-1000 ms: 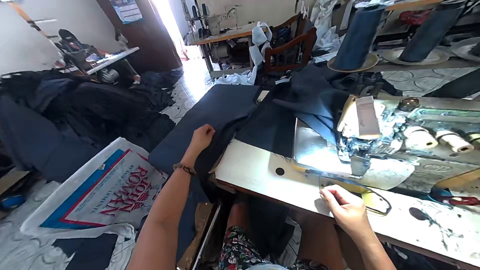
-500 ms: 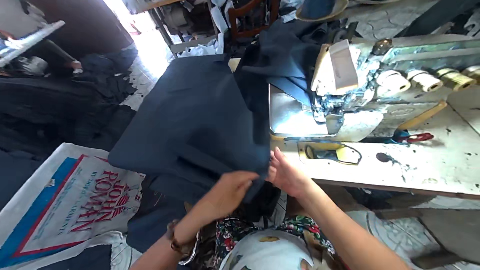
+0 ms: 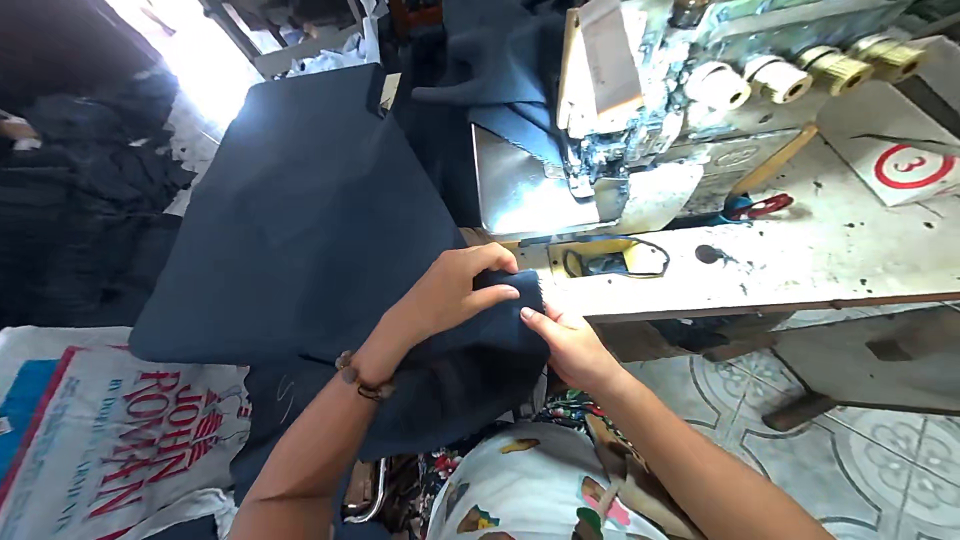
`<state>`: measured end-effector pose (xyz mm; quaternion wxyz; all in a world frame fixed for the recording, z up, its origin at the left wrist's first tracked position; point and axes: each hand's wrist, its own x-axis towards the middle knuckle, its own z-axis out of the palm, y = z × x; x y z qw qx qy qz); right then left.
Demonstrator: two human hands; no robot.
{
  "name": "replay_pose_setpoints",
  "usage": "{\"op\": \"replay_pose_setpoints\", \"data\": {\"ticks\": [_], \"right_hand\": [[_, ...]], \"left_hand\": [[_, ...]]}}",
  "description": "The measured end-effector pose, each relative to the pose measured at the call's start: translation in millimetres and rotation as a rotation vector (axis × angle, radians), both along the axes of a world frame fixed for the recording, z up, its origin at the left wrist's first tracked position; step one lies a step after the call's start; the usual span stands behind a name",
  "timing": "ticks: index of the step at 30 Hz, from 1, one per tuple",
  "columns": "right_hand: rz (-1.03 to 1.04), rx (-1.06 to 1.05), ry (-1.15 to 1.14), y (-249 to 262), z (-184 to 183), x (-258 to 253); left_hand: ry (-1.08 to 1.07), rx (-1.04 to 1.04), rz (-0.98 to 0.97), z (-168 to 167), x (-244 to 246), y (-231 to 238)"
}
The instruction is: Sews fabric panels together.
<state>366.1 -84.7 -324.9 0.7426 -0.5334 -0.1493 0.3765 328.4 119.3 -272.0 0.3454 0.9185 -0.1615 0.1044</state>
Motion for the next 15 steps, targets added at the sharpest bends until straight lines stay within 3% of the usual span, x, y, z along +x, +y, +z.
{"op": "replay_pose_setpoints", "data": {"ticks": [3,15], "right_hand": [[0.032,0.01,-0.046,-6.8,-5.6,3.5],[0.059,0.041,-0.067,-14.2,-12.8,4.3]], "left_hand": [[0.001,-0.102,-0.008,-2.2,2.5,-3.4],[-0.084,-0.115,-0.064,-8.8,6.2,-7.7]]}}
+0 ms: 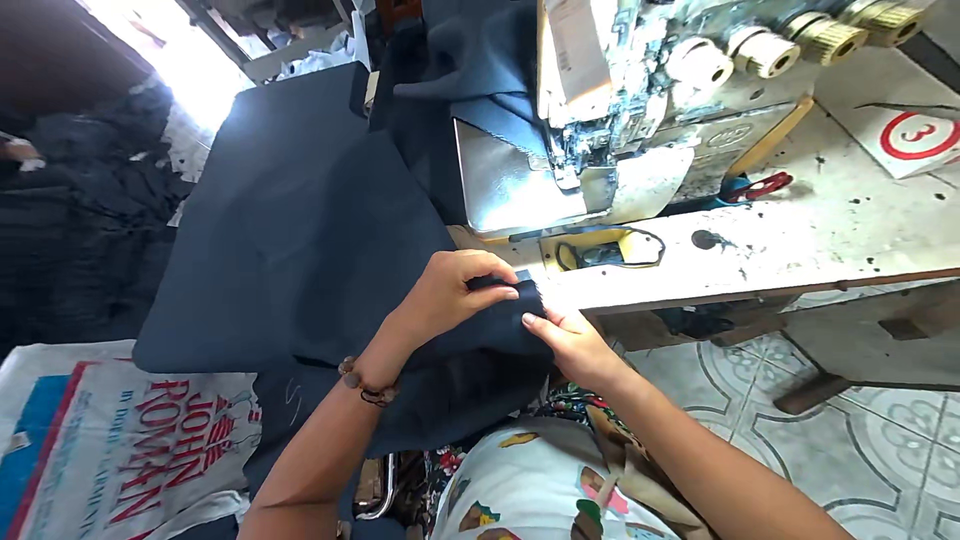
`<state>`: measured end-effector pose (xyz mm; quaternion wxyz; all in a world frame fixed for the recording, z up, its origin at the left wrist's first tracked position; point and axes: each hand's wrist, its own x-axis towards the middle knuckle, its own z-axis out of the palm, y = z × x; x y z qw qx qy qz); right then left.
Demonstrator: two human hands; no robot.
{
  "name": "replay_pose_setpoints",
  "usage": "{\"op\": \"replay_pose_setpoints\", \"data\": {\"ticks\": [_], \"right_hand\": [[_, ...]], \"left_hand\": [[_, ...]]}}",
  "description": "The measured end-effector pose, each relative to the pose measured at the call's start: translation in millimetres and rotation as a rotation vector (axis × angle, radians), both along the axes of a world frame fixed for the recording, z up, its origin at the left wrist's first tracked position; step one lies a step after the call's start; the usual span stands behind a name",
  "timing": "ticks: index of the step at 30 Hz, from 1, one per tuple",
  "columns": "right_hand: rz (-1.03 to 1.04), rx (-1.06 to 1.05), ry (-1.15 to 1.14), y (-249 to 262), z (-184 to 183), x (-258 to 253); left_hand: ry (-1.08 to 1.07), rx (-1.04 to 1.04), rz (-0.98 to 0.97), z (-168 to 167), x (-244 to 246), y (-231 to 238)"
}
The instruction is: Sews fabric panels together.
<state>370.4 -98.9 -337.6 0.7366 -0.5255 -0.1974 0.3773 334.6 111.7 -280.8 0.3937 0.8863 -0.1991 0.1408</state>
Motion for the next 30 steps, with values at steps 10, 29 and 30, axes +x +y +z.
{"op": "replay_pose_setpoints", "data": {"ticks": [10,29,30], "right_hand": [[0.026,0.025,-0.023,-0.9,1.3,-2.2],[0.208,0.012,-0.031,16.5,21.3,11.1],[0.172,0.0,-0.079,18.8,21.1,9.4]], "left_hand": [[0.114,0.033,0.033,9.2,-2.6,-0.1],[0.069,0.046,0.011,18.3,-11.3,-4.2],[0.044,0.059,-0.002,16.8,-10.9,-4.9]]}}
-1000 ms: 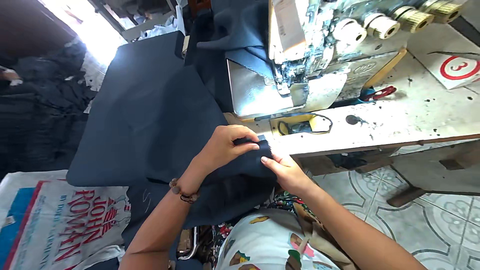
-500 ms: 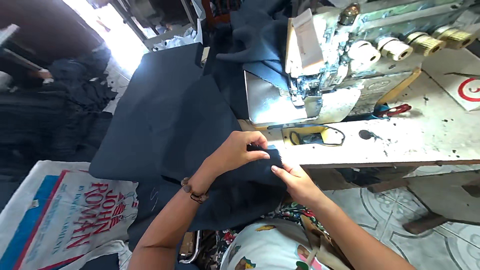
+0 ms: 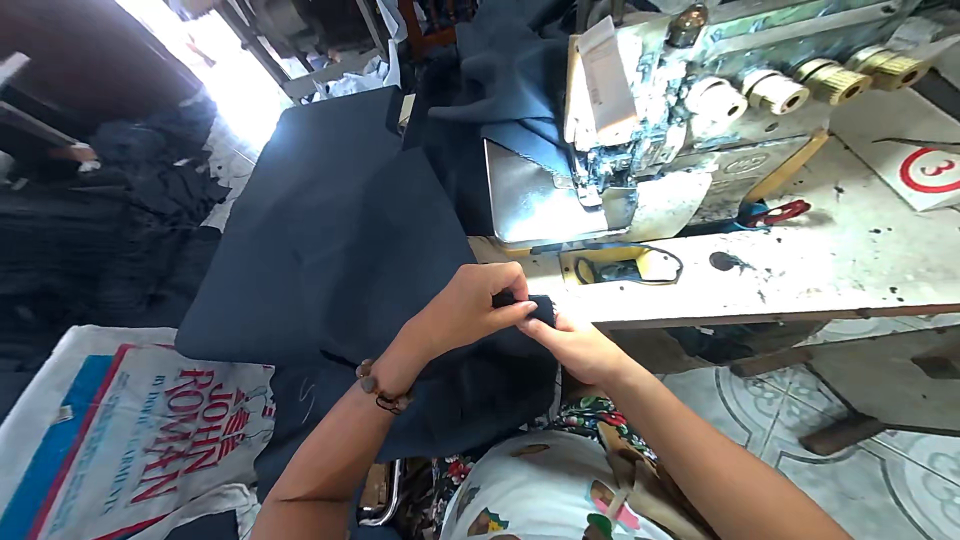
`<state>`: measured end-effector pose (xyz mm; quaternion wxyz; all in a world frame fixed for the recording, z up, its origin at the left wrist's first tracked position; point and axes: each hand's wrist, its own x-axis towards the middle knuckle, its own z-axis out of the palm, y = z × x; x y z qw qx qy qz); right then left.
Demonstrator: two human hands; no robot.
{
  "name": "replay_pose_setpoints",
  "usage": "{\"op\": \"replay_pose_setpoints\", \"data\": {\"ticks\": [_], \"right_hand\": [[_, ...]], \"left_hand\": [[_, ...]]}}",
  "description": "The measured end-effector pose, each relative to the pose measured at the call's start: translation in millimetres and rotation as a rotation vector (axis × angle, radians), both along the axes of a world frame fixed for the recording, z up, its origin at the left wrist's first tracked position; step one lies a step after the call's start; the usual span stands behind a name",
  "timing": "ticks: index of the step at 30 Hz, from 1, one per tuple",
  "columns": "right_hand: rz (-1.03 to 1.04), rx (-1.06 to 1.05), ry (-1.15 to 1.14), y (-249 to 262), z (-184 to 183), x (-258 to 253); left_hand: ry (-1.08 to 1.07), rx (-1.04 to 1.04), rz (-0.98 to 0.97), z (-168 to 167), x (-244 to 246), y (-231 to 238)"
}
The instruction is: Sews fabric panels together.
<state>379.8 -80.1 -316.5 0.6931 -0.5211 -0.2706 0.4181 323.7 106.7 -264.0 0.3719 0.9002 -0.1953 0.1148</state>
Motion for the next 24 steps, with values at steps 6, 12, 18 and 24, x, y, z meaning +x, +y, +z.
{"op": "replay_pose_setpoints", "data": {"ticks": [6,12,18,24], "right_hand": [[-0.248,-0.047,-0.408,-25.4,13.4,-4.1],[-0.753,-0.13,-0.43,-94.1,29.3,37.8],[-0.861,-0.182,-0.3,-120.8,7.7,56.6],[-0.862,-0.179,-0.327,-113.7,-2.3,56.6]], "left_hand": [[0.026,0.247,-0.208,10.4,-5.5,14.6],[0.115,0.454,-0.122,22.1,-32.4,76.0],[0.125,-0.074,0.219,31.4,-72.5,130.2],[-0.014,-0.243,0.368,28.0,-80.9,135.9]]}}
